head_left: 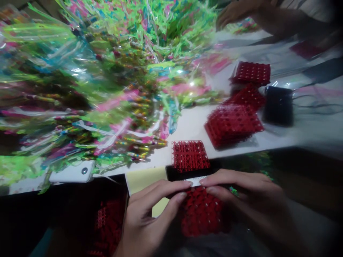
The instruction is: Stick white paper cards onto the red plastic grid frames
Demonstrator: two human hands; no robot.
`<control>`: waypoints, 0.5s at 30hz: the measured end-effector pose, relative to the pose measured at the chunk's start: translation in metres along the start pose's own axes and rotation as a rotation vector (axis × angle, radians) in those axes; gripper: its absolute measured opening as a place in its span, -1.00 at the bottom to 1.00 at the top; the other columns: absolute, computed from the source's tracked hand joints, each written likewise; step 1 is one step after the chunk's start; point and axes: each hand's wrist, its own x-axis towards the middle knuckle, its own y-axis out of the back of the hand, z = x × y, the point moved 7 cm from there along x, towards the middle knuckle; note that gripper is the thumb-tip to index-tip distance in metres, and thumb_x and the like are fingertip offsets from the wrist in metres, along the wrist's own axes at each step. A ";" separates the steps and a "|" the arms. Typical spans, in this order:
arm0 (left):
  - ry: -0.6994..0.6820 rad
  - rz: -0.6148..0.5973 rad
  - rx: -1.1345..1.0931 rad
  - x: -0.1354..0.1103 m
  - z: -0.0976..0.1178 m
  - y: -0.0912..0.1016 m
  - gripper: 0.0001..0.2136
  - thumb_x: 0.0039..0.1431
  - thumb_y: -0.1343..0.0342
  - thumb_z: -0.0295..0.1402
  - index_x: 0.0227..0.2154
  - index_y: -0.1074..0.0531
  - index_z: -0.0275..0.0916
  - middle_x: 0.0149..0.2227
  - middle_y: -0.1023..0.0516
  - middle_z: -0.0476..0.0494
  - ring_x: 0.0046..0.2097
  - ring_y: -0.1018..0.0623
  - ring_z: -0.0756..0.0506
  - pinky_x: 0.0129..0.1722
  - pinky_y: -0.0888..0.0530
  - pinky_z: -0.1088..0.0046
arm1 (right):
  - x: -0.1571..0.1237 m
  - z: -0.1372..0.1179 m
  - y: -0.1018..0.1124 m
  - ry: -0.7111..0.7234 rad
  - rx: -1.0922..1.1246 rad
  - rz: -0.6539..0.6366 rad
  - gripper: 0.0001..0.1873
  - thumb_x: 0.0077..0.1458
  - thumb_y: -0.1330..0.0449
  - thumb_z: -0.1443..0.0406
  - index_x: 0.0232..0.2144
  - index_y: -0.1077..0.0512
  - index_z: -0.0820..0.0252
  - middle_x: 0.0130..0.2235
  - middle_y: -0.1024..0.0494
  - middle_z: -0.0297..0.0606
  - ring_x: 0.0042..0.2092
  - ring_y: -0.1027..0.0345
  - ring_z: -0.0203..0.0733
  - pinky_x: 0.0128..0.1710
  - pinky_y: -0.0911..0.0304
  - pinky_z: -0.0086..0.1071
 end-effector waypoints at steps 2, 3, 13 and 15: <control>0.114 0.051 -0.096 0.001 -0.009 0.002 -0.74 0.36 -0.33 -0.42 -0.03 -0.67 0.15 -0.12 -0.76 0.18 -0.11 -0.72 0.08 -0.07 -0.56 0.75 | -0.001 0.001 0.003 -0.014 -0.063 0.033 -0.83 0.29 -0.37 0.30 -0.18 -0.66 -0.19 -0.26 -0.76 -0.66 -0.33 -0.64 -0.48 -0.30 -0.39 -0.77; 0.175 0.065 -0.155 0.003 -0.014 0.003 -0.78 0.37 -0.33 -0.35 -0.02 -0.66 0.14 -0.13 -0.75 0.15 -0.12 -0.71 0.06 -0.08 -0.57 0.74 | -0.002 0.001 0.003 -0.011 -0.085 0.023 -0.83 0.29 -0.38 0.31 -0.17 -0.65 -0.19 -0.26 -0.75 -0.65 -0.34 -0.63 -0.48 -0.31 -0.38 -0.76; 0.359 -0.322 -0.221 0.023 -0.013 -0.007 -0.86 0.31 -0.38 -0.21 -0.31 -0.75 -0.13 -0.36 -0.58 -0.02 -0.28 -0.53 -0.03 -0.24 -0.41 0.48 | -0.010 0.006 -0.021 0.074 -0.002 -0.201 -0.80 0.33 -0.35 0.33 -0.06 -0.64 -0.11 -0.20 -0.76 -0.43 -0.29 -0.62 -0.36 -0.28 -0.42 -0.54; 0.392 -0.336 -0.249 0.018 -0.018 -0.007 -0.87 0.33 -0.36 -0.21 -0.21 -0.78 -0.08 -0.33 -0.58 -0.04 -0.25 -0.52 -0.04 -0.23 -0.38 0.48 | -0.011 0.008 -0.018 0.081 -0.030 -0.145 -0.82 0.30 -0.38 0.32 -0.11 -0.65 -0.13 -0.23 -0.75 -0.45 -0.30 -0.62 -0.35 -0.28 -0.42 -0.54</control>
